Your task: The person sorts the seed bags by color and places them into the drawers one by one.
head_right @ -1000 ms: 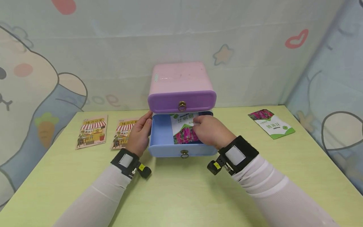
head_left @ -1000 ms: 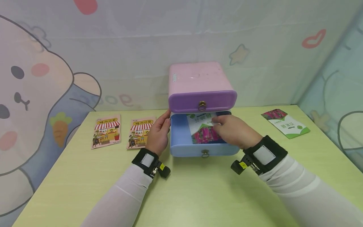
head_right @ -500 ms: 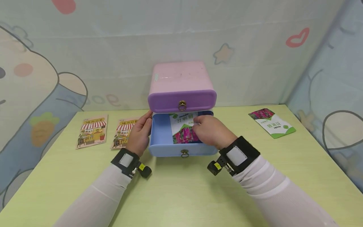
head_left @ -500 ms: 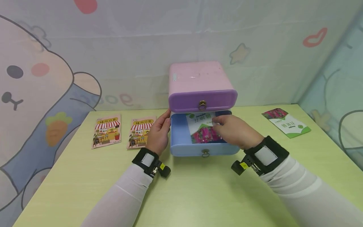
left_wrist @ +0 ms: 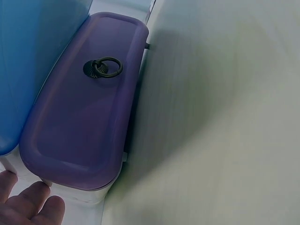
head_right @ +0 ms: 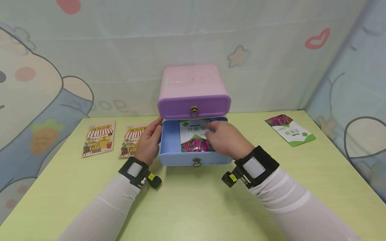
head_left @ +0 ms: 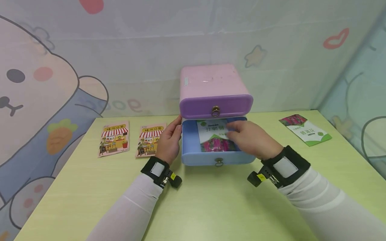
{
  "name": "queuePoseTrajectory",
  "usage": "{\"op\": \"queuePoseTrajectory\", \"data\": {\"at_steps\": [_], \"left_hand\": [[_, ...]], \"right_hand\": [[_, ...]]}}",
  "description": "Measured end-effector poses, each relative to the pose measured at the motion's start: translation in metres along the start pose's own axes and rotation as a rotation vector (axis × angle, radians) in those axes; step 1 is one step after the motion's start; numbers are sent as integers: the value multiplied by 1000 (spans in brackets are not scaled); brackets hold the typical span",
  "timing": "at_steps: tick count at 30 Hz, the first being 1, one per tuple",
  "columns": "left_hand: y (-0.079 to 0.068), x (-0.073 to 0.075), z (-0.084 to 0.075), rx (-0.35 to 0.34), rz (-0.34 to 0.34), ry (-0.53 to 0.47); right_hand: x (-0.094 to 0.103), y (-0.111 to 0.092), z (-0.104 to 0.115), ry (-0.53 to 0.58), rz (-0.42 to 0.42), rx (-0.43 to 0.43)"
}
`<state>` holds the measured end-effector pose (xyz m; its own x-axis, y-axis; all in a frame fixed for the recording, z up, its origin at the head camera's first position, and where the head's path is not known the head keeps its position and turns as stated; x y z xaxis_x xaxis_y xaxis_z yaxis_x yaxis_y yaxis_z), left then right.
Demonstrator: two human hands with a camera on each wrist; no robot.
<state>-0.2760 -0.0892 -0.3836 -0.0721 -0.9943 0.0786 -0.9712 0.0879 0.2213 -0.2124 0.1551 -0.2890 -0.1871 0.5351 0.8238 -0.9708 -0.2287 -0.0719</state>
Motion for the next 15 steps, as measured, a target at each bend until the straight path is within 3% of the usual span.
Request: {"op": "queuePoseTrajectory", "data": {"at_steps": [8,15], "left_hand": [[-1,0,0,-8,-1,-9],[-1,0,0,-17,0,-4]], "right_hand": [[10,-2,-7,56,-85,-26],[21,-6,-20,183,-146,-103]]}}
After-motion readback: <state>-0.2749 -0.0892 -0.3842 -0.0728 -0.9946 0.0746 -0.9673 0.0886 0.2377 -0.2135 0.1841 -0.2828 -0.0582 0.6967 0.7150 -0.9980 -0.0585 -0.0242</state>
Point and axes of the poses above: each hand's wrist, its own y-axis towards the middle knuckle, its own x-axis out of the back of the hand, z = x × y, the point moved 3 cm from there along y, towards the middle knuckle, and after that the axes turned 4 degrees about -y, right-handed, at the moved point
